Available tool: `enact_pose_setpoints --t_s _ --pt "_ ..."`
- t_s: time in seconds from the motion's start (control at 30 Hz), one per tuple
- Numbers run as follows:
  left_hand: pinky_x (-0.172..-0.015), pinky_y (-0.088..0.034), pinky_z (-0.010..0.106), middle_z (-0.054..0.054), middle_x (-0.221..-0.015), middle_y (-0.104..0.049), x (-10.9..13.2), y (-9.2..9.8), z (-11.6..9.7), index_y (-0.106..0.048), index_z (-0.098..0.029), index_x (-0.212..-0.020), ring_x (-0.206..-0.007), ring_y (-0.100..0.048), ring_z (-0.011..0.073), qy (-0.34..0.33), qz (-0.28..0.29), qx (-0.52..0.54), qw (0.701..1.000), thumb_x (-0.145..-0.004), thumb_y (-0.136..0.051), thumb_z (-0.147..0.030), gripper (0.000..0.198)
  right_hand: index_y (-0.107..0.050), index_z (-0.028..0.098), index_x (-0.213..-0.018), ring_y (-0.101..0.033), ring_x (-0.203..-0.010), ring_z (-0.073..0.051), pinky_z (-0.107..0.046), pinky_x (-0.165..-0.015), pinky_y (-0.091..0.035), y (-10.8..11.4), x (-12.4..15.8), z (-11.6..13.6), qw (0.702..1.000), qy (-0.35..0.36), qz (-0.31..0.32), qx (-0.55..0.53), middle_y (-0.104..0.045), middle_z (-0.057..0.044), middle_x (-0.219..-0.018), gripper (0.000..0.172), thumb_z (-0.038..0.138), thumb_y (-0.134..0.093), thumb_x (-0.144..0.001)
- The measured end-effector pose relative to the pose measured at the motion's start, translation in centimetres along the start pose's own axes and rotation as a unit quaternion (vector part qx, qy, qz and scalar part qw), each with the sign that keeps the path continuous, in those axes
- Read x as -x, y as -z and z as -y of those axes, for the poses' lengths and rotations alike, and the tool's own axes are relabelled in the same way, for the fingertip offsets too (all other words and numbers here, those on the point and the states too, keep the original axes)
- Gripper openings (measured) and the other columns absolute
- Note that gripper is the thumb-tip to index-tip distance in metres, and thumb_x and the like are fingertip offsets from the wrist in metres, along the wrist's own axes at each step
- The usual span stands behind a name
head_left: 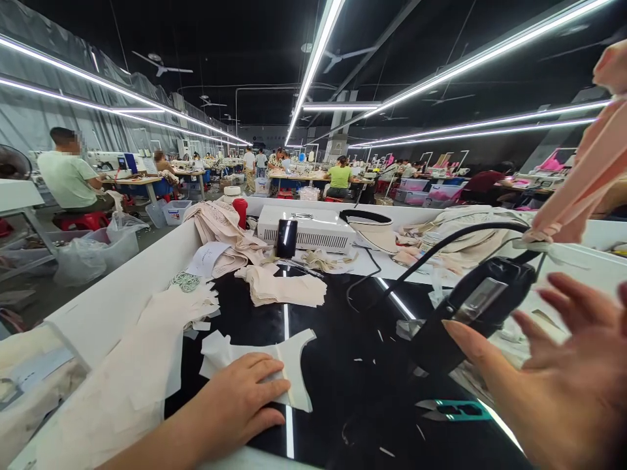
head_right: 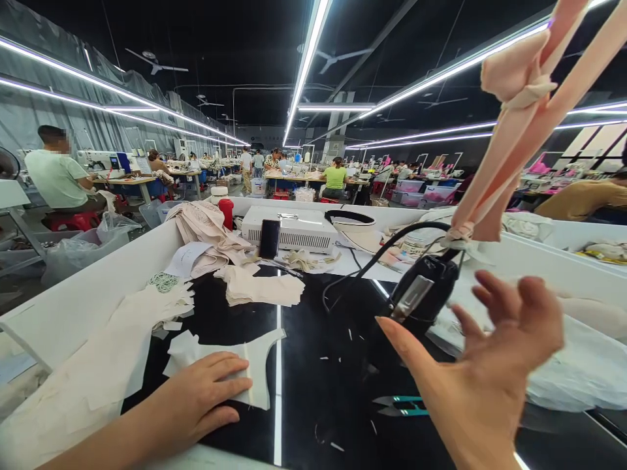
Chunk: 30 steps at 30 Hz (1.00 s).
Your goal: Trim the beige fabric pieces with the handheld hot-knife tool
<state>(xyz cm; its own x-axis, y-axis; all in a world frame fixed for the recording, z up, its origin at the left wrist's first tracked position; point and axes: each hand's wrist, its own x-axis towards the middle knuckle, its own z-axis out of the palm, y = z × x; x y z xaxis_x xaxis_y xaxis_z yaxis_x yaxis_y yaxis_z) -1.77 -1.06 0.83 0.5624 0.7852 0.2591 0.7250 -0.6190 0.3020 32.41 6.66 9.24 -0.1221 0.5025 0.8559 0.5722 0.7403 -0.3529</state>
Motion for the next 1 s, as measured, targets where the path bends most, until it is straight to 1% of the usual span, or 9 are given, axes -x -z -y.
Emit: enact_pose_setpoints --t_s 0.03,0.1,0.2,0.3,0.47,0.53,0.73,0.87,1.0 --pt "-0.117 -0.051 0.049 0.009 -0.147 -0.065 0.0 0.0 0.0 -0.065 -0.023 -0.137 -0.137 -0.06 0.0313 0.0 0.003 -0.001 1.0 -0.102 -0.069 -0.036 0.038 -0.012 0.061 -0.159 -0.035 -0.155 -0.041 -0.06 -0.108 -0.047 -0.5 -0.5 0.5 0.995 -0.085 -0.05 -0.021 -0.04 0.003 -0.166 0.085 0.045 -0.068 -0.097" --pt "-0.117 -0.051 0.049 0.01 -0.148 -0.064 0.0 -0.2 0.0 -0.065 -0.023 -0.137 -0.138 -0.059 0.0313 -0.001 0.007 -0.004 1.0 -0.102 -0.07 -0.035 0.038 -0.033 0.052 -0.153 -0.057 -0.135 -0.042 -0.059 -0.099 -0.053 -1.7 -1.3 1.4 0.97 -0.213 -0.085 -0.078 -0.057 -0.004 -0.15 0.077 0.054 -0.077 -0.089" --pt "-0.117 -0.051 0.05 0.01 -0.148 -0.064 -0.1 -0.3 -0.2 -0.064 -0.022 -0.137 -0.138 -0.059 0.0313 -0.004 0.013 -0.014 1.0 -0.101 -0.072 -0.034 0.039 -0.058 0.039 -0.122 -0.072 -0.093 -0.034 -0.055 -0.083 -0.059 -3.1 -2.1 2.0 0.941 -0.277 -0.088 -0.172 -0.07 -0.005 -0.114 0.048 0.058 -0.08 -0.084" --pt "-0.117 -0.051 0.05 0.01 -0.148 -0.064 -0.1 -0.2 -0.6 -0.063 -0.021 -0.138 -0.139 -0.059 0.0316 -0.005 0.028 -0.024 0.999 -0.101 -0.072 -0.032 0.04 -0.06 0.033 -0.104 -0.069 -0.072 -0.025 -0.049 -0.073 -0.062 -4.0 -2.4 1.9 0.933 -0.267 -0.094 -0.222 -0.07 -0.002 -0.101 0.044 0.055 -0.086 -0.077" --pt "-0.116 -0.052 0.051 0.011 -0.149 -0.062 -0.1 0.7 -0.8 -0.064 -0.02 -0.138 -0.14 -0.057 0.0322 -0.012 0.054 -0.016 0.998 -0.105 -0.065 -0.028 0.035 -0.054 0.036 -0.129 -0.071 -0.083 -0.02 -0.039 -0.076 -0.064 -5.4 -1.7 2.4 0.922 -0.214 -0.019 -0.323 -0.07 0.001 -0.105 0.06 0.042 -0.087 -0.08" --pt "-0.115 -0.053 0.05 0.011 -0.146 -0.064 -0.2 1.1 -0.6 -0.065 -0.02 -0.136 -0.137 -0.059 0.0307 -0.026 0.05 -0.004 0.998 -0.107 -0.059 -0.027 0.031 -0.049 0.037 -0.134 -0.07 -0.074 -0.016 -0.036 -0.072 -0.063 -6.2 -1.2 3.3 0.909 -0.202 -0.008 -0.364 -0.07 0.003 -0.102 0.061 0.038 -0.085 -0.084" --pt "-0.104 -0.059 0.041 0.011 -0.131 -0.07 -0.8 1.0 -0.6 -0.066 -0.017 -0.129 -0.12 -0.068 0.026 -0.052 -0.002 0.006 0.999 -0.107 -0.059 -0.023 0.024 -0.05 0.035 -0.125 -0.066 -0.061 -0.013 -0.029 -0.055 -0.058 -8.1 0.4 6.3 0.871 -0.185 -0.017 -0.454 -0.069 0.005 -0.093 0.051 0.039 -0.084 -0.087" --pt "-0.089 -0.063 0.04 0.008 -0.111 -0.073 -1.8 0.3 -1.7 -0.067 -0.016 -0.111 -0.1 -0.071 0.0256 -0.081 -0.007 -0.004 0.997 -0.097 -0.074 -0.02 0.016 -0.055 0.031 -0.112 -0.065 -0.058 -0.011 -0.025 -0.052 -0.057 -8.6 1.3 7.7 0.853 -0.186 -0.018 -0.487 -0.067 0.006 -0.089 0.037 0.041 -0.082 -0.088" --pt "-0.086 -0.062 0.039 0.006 -0.099 -0.072 -2.6 -0.3 -2.5 -0.066 -0.016 -0.098 -0.094 -0.07 0.0261 -0.108 -0.006 -0.009 0.994 -0.094 -0.077 -0.017 0.012 -0.055 0.031 -0.109 -0.064 -0.058 -0.01 -0.024 -0.052 -0.057 -8.9 2.2 8.7 0.84 -0.19 -0.023 -0.508 -0.068 0.006 -0.088 0.034 0.041 -0.081 -0.09"
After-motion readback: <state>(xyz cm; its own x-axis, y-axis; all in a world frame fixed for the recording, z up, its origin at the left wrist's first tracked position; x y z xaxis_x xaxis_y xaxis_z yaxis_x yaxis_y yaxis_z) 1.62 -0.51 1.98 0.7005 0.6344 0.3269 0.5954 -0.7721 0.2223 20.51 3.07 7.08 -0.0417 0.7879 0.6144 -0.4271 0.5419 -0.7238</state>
